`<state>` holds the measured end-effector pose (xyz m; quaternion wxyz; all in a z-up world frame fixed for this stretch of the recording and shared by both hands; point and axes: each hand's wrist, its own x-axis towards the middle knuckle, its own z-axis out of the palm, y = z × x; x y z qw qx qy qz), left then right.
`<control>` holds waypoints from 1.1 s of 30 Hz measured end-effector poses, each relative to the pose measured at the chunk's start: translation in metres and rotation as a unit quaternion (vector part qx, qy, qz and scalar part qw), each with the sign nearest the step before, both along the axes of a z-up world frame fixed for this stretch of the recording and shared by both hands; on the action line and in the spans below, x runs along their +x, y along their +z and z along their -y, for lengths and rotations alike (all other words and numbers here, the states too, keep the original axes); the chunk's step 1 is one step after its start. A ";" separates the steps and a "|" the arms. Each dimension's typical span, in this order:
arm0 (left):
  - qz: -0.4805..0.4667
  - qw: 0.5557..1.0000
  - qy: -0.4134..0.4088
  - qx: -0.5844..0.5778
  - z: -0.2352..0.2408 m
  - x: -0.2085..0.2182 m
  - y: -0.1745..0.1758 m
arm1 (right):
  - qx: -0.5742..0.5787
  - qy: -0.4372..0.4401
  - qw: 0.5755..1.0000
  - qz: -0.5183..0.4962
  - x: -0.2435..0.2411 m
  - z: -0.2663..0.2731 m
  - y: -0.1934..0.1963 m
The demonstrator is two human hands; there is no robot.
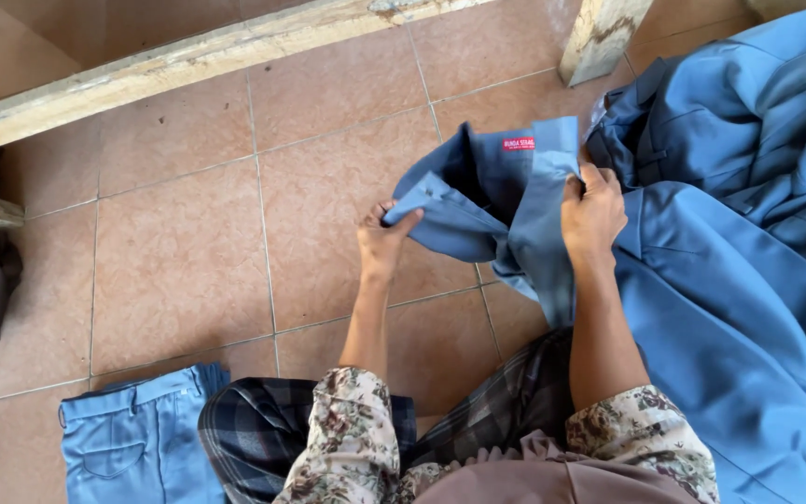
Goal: The person sits on a tiled floor and folds multiple pairs of blue trousers by hand. They unfold each pair, align the legs, fold the garment in half lengthwise, then fold it into a compact rectangle, and place it on a growing stack to the left.
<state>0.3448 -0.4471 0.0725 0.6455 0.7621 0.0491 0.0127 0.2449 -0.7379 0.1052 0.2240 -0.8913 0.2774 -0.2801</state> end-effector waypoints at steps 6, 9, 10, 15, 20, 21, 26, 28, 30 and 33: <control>0.038 0.981 0.053 -0.181 -0.026 -0.004 0.079 | -0.163 0.022 0.968 0.190 0.009 -0.064 0.031; 0.062 0.980 0.089 -0.167 -0.045 -0.014 0.097 | -0.198 0.110 0.935 0.271 0.012 -0.102 0.033; 0.064 0.981 0.088 -0.163 -0.048 -0.012 0.092 | -0.185 0.158 0.938 0.246 0.015 -0.111 0.024; 0.079 0.986 0.071 -0.127 -0.047 -0.013 0.079 | -0.105 0.339 0.917 0.181 0.016 -0.171 0.006; 0.033 0.997 0.060 -0.035 -0.047 -0.021 0.084 | 0.039 0.439 0.895 0.064 -0.002 -0.192 0.022; 0.032 0.997 0.061 -0.036 -0.048 -0.023 0.080 | 0.039 0.440 0.895 0.063 0.000 -0.191 0.014; -0.013 0.996 0.012 0.082 -0.049 -0.044 0.072 | -0.088 0.390 0.911 0.100 0.006 -0.195 -0.002; -0.061 0.987 -0.006 0.151 -0.045 -0.061 0.101 | -0.091 0.417 0.900 0.086 0.007 -0.196 -0.012; -0.108 0.970 -0.023 0.217 -0.042 -0.063 0.094 | -0.096 0.444 0.888 0.073 0.004 -0.199 -0.010; -0.058 0.963 -0.015 0.262 -0.042 -0.041 0.034 | -0.100 0.479 0.872 0.002 -0.015 -0.199 0.013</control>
